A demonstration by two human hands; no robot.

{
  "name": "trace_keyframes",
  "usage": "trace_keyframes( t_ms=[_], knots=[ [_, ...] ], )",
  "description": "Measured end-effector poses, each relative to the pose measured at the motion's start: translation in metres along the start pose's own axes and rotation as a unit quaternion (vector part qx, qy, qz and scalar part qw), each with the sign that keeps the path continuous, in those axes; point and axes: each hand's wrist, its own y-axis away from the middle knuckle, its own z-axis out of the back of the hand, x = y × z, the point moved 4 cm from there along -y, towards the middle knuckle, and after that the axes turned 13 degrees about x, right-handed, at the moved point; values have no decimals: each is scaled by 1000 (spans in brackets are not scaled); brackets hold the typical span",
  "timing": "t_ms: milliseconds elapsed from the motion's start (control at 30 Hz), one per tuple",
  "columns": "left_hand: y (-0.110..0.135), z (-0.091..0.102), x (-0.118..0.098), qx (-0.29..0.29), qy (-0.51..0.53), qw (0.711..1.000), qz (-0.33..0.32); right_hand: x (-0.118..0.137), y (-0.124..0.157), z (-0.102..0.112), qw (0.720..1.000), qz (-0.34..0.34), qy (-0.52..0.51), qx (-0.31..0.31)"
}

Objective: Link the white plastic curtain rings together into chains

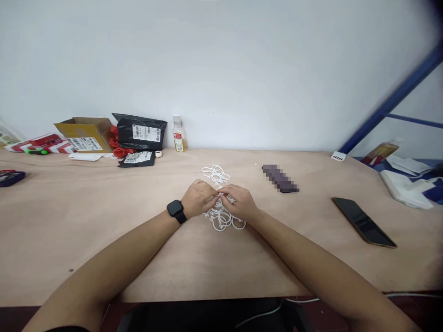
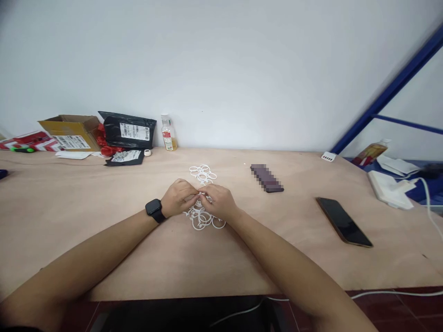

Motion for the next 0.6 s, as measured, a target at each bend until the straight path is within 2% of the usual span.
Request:
trace_keyframes(
  t_ms=[300, 600],
  knots=[
    [1, 0, 1, 1, -1, 1000, 5, -2, 1, -1, 999, 37, -9, -16],
    [0, -1, 0, 21, 8, 1000, 3, -1, 1, -2, 999, 41, -22, -18]
  ],
)
